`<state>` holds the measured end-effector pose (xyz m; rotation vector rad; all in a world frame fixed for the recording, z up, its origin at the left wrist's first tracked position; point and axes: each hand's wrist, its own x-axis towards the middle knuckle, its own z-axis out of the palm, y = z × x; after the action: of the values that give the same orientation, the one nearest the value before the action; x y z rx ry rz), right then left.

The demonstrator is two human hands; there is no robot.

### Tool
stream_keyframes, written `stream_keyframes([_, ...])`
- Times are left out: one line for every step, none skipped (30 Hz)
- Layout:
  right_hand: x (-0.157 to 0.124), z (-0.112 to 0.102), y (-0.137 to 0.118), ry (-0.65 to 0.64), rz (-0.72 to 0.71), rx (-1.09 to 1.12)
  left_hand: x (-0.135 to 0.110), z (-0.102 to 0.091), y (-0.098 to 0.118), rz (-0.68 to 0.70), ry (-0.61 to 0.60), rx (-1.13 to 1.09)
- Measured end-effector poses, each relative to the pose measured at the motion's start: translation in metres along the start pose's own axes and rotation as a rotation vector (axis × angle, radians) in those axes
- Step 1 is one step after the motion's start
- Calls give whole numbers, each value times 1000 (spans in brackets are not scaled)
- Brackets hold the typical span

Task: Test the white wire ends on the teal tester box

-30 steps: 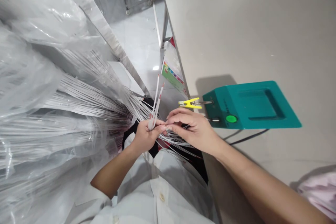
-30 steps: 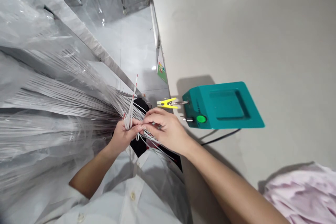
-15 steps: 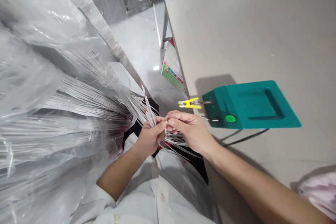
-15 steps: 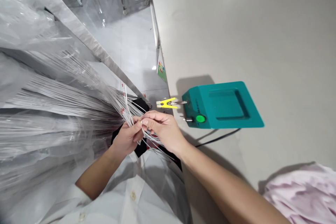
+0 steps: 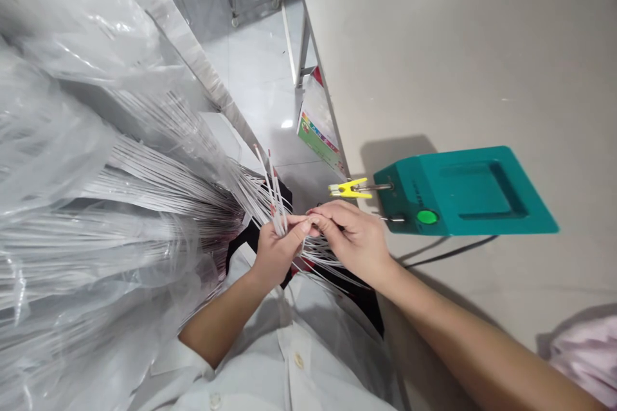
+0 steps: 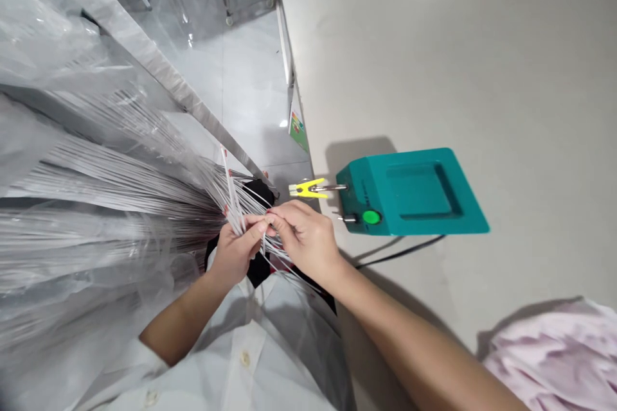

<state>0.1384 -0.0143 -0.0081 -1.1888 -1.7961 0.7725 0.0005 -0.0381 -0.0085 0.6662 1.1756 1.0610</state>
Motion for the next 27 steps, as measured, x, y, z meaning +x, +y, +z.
stream_keyframes([1,-2,1,-19,-84,-126,-1,-1,0,29,-4,56])
stream_keyframes([1,-4,1,-36,-169,-252,-2,-2,0,57,-8,110])
stream_keyframes([2,-6,1,-53,-251,-368,-3,-3,1,82,-8,157])
stream_keyframes([4,-8,0,-68,-321,-464,-3,-3,1,101,-4,195])
stream_keyframes([5,-9,-1,-83,-376,-537,-4,-2,1,113,0,222])
stream_keyframes([5,-10,-3,-95,-421,-584,-4,-2,1,119,4,240])
stream_keyframes([6,-11,-4,-100,-448,-612,-5,-1,1,127,11,249])
stream_keyframes([6,-12,-5,-99,-461,-626,-5,0,1,134,16,253])
stream_keyframes([6,-12,-5,-103,-461,-633,-5,1,2,141,23,254])
stream_keyframes([6,-13,-6,-118,-455,-634,-4,1,3,145,39,254])
stream_keyframes([5,-13,-6,-142,-442,-630,-3,1,4,147,68,251])
stream_keyframes([5,-13,-5,-171,-420,-617,-3,0,6,146,104,245])
stream_keyframes([4,-13,-5,-197,-384,-587,-2,-1,8,142,137,238])
stream_keyframes([4,-14,-5,-202,-333,-537,-1,-2,10,136,158,231])
stream_keyframes([3,-14,-4,-183,-266,-469,0,-4,12,129,161,225])
stream_keyframes([3,-13,-4,-143,-194,-386,0,-6,14,120,145,220])
stream_keyframes([4,-13,-4,-99,-128,-301,0,-7,15,109,117,216])
stream_keyframes([4,-12,-4,-63,-76,-223,0,-9,15,101,87,212])
stream_keyframes([5,-11,-4,-46,-41,-156,-1,-10,14,99,60,209])
stream_keyframes([5,-11,-4,-51,-31,-99,-1,-11,13,102,32,208])
stream_keyframes([5,-10,-4,-73,-35,-56,-1,-11,12,112,2,214])
stream_keyframes([5,-10,-4,-101,-47,-27,-2,-11,10,126,-27,226])
stream_keyframes([5,-10,-4,-131,-68,-16,-2,-12,9,141,-57,244])
stream_keyframes([5,-10,-4,-152,-100,-32,-2,-12,9,150,-86,263])
stream_keyframes([5,-11,-4,-162,-142,-84,-1,-12,9,151,-109,280])
stream_keyframes([5,-12,-4,-166,-192,-168,-1,-12,9,149,-125,300])
stream_keyframes([5,-13,-5,-170,-242,-274,-1,-12,9,146,-133,326])
